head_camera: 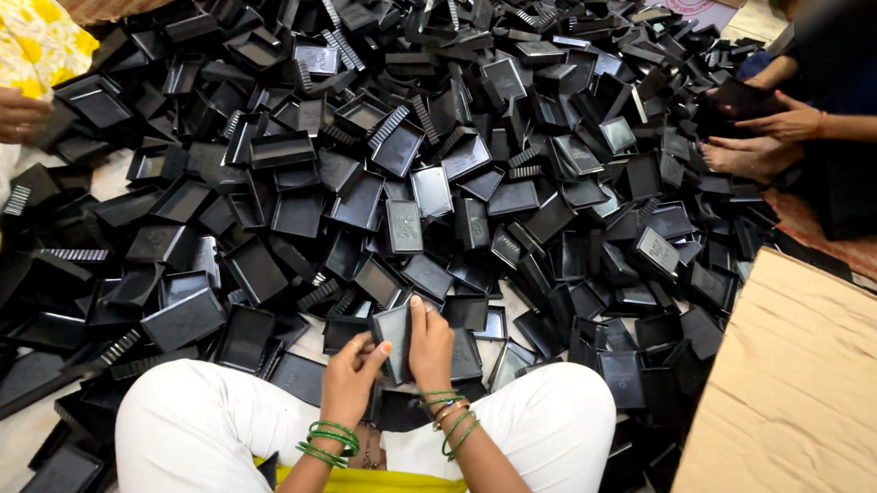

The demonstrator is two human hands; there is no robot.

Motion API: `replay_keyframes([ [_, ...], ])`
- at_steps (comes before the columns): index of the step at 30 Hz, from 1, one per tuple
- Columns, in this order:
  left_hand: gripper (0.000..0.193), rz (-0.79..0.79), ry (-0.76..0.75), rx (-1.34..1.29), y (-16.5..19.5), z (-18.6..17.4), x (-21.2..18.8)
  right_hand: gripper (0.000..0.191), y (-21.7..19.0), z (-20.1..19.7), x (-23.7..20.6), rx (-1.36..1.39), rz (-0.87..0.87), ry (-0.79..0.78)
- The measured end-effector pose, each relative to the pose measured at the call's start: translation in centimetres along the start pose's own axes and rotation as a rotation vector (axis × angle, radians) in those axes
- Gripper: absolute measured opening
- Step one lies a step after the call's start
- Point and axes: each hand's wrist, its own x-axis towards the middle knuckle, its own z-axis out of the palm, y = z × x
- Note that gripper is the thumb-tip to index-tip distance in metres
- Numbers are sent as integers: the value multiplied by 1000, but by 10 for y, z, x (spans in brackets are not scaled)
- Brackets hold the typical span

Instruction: The person sits on the floor and repeatedly picks up small black plastic cases from a large pile, opens them, and places them into a cardboard box. Other workers are visible nearby performing the same task.

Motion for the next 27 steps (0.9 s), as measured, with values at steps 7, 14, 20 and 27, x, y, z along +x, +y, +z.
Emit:
replay_keyframes([
  [7,41,89,-20,131,4,-1,-1,44,4,1,-2,-28,18,-7],
  [14,41,175,6,83,12,-38,16,44,23,-133,45,1503,306,-468],
  [20,40,135,105,1051,-11,-48,14,43,-8,-289,72,1684,80,-389],
  [27,47,229,162,1316,-39,-15,28,44,44,-254,194,1297,220,-200],
])
